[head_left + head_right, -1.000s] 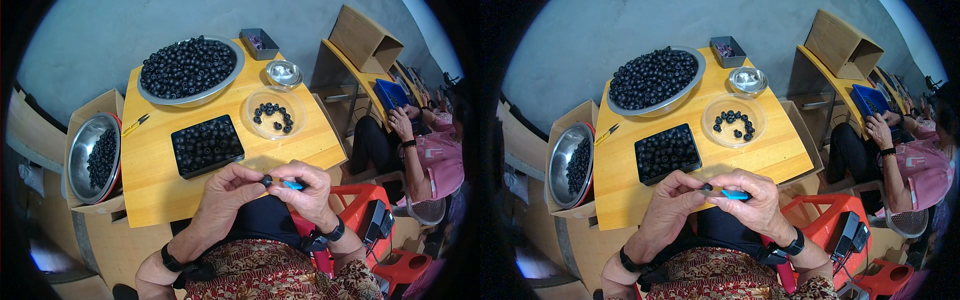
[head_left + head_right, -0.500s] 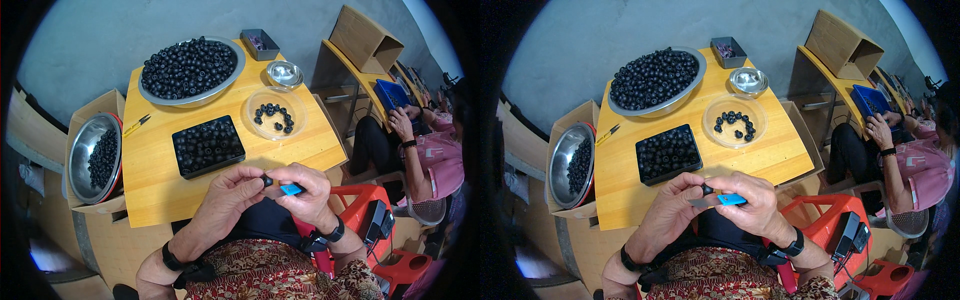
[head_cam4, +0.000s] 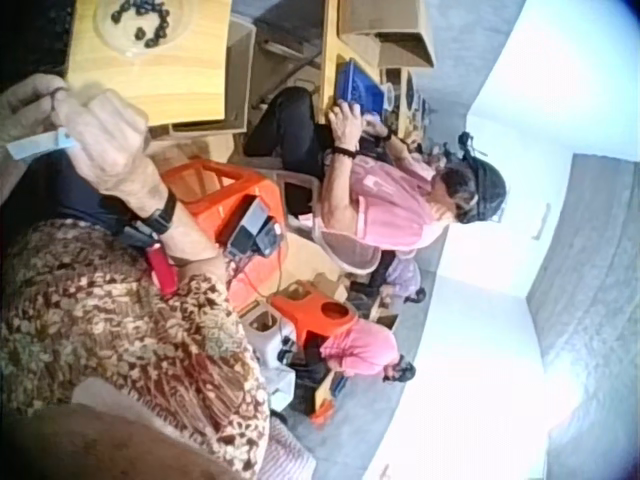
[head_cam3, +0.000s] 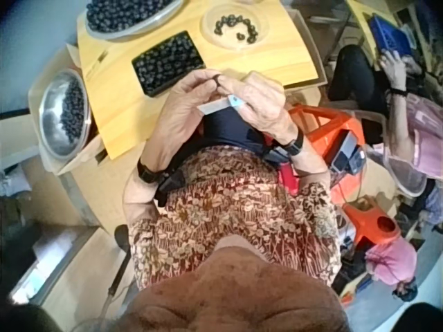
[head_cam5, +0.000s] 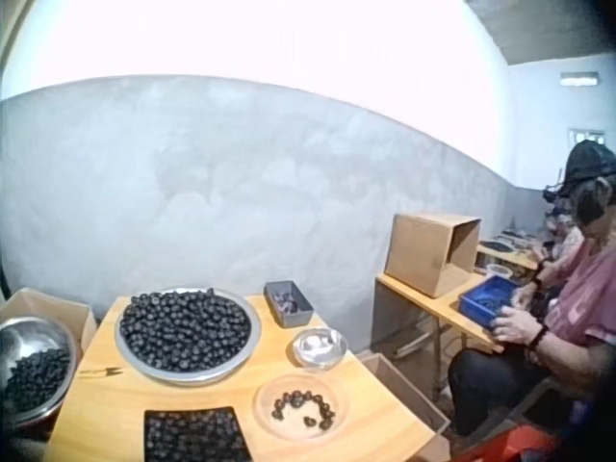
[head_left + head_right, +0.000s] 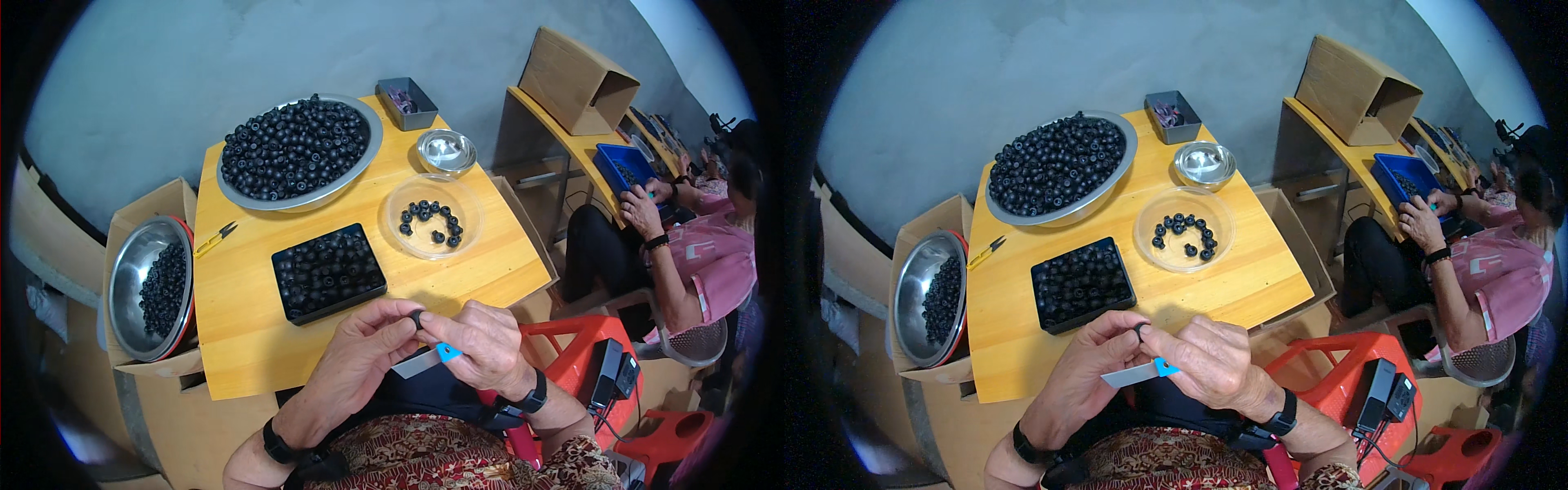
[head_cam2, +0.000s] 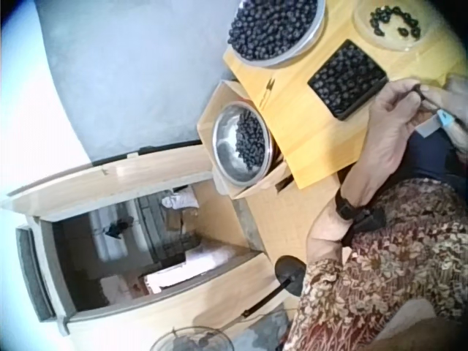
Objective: Manually trimming or deflashing small black rubber or plastic industrial components using a scraper tool.
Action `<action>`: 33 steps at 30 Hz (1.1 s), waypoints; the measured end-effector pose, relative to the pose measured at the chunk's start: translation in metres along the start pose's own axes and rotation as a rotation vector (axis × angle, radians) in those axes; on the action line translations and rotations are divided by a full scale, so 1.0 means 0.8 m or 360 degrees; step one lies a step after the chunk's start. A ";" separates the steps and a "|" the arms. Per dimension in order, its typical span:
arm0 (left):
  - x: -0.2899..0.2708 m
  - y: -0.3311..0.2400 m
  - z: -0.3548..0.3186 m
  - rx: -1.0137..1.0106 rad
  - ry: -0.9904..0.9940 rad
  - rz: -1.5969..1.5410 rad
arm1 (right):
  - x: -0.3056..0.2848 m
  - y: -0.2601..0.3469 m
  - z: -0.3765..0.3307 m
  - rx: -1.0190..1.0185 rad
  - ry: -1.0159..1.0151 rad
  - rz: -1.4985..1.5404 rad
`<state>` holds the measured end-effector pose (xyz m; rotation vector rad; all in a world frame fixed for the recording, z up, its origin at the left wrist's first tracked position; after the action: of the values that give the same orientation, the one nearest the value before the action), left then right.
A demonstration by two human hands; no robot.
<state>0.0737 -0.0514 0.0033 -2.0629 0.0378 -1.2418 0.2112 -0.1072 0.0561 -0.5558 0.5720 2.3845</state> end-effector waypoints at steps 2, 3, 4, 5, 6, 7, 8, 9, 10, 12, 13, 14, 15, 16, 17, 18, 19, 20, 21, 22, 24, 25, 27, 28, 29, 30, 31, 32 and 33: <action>-0.001 0.003 0.002 -0.0010 0.0000 -0.0041 | 0.000 0.000 0.000 0.0006 0.0020 -0.0035; -0.002 0.004 0.004 0.0011 -0.0036 -0.0052 | 0.000 -0.001 -0.001 0.0016 0.0027 -0.0033; -0.004 0.004 0.005 0.0033 -0.0073 -0.0061 | 0.001 -0.002 -0.002 0.0030 0.0043 -0.0023; -0.006 0.004 0.007 0.0029 -0.0075 -0.0065 | 0.002 -0.005 -0.001 0.0041 0.0056 -0.0016; -0.007 0.004 0.010 0.0048 -0.0041 -0.0045 | 0.002 -0.008 -0.001 0.0046 0.0058 -0.0014; -0.008 0.003 0.012 0.0068 -0.0007 -0.0025 | 0.004 -0.012 -0.002 0.0070 0.0093 0.0027; -0.008 0.002 0.012 0.0064 -0.0010 -0.0026 | 0.005 -0.015 -0.004 0.0095 0.0127 0.0068; -0.007 0.002 0.012 0.0049 0.0021 -0.0031 | 0.005 -0.017 -0.004 0.0099 0.0127 0.0070; -0.006 0.003 0.012 0.0034 0.0053 -0.0035 | 0.005 -0.018 -0.004 0.0130 0.0156 0.0104; -0.012 0.005 0.010 0.0035 0.0020 -0.0014 | 0.005 -0.016 -0.001 0.0152 0.0181 0.0155; -0.014 0.006 0.009 0.0033 -0.0004 0.0005 | -0.003 -0.016 0.002 0.0274 0.0102 0.0193; -0.013 0.004 0.008 0.0032 -0.0005 0.0009 | -0.010 -0.017 0.000 0.0402 0.0022 0.0224; -0.010 0.002 0.008 0.0018 0.0012 -0.0006 | -0.010 -0.025 -0.018 0.0451 -0.0014 0.0219; -0.008 0.001 0.007 0.0003 0.0029 -0.0021 | -0.016 -0.024 -0.018 0.0451 -0.0018 0.0220; -0.007 0.001 0.007 0.0005 0.0027 -0.0019 | -0.022 -0.020 -0.012 0.0384 0.0005 0.0152; -0.006 0.001 0.007 0.0017 0.0008 -0.0016 | -0.025 -0.018 -0.009 0.0317 0.0029 0.0083; -0.006 0.001 0.007 0.0028 -0.0010 -0.0013 | -0.025 -0.019 -0.010 0.0317 0.0029 0.0085; -0.006 0.002 0.007 0.0028 -0.0013 -0.0013 | -0.025 -0.016 -0.010 0.0197 0.0028 -0.0046; -0.006 0.003 0.007 0.0020 -0.0008 -0.0039 | -0.024 -0.011 -0.011 0.0076 0.0028 -0.0177; -0.006 0.005 0.007 0.0010 -0.0002 -0.0065 | -0.024 -0.009 -0.011 0.0079 0.0030 -0.0174; -0.007 0.006 0.007 0.0014 0.0017 -0.0087 | -0.025 -0.003 -0.009 0.0048 0.0067 -0.0320; -0.007 0.007 0.007 0.0017 0.0032 -0.0107 | -0.026 -0.004 -0.008 0.0047 0.0070 -0.0323; -0.007 0.008 0.007 0.0018 0.0043 -0.0119 | -0.022 -0.002 -0.010 -0.0017 0.0186 -0.0339; -0.007 0.008 0.006 0.0024 0.0056 -0.0127 | -0.021 -0.002 -0.010 -0.0012 0.0189 -0.0339; -0.007 0.009 0.007 0.0020 0.0055 -0.0131 | -0.021 -0.001 -0.009 -0.0016 0.0198 -0.0348; -0.006 0.009 0.007 0.0025 0.0069 -0.0139 | -0.020 -0.001 -0.009 -0.0019 0.0207 -0.0357; -0.005 0.010 0.006 0.0029 0.0084 -0.0147 | -0.020 -0.001 -0.010 -0.0016 0.0210 -0.0357; -0.005 0.010 0.006 0.0028 0.0084 -0.0148 | -0.020 -0.001 -0.010 -0.0042 0.0204 -0.0347; -0.005 0.010 0.006 0.0032 0.0111 -0.0159 | -0.019 0.000 -0.011 -0.0067 0.0198 -0.0337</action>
<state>0.0779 -0.0532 -0.0053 -2.0253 -0.0461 -1.3690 0.2246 -0.1186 0.0572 -0.7491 0.4911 2.1773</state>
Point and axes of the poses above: each hand's wrist, its own z-axis towards the middle knuckle, its own x-axis out of the palm, y = z × x, the point moved 5 cm from there along z, towards the middle knuckle, and after that the axes turned 7 degrees about -x, right-handed, at the moved point
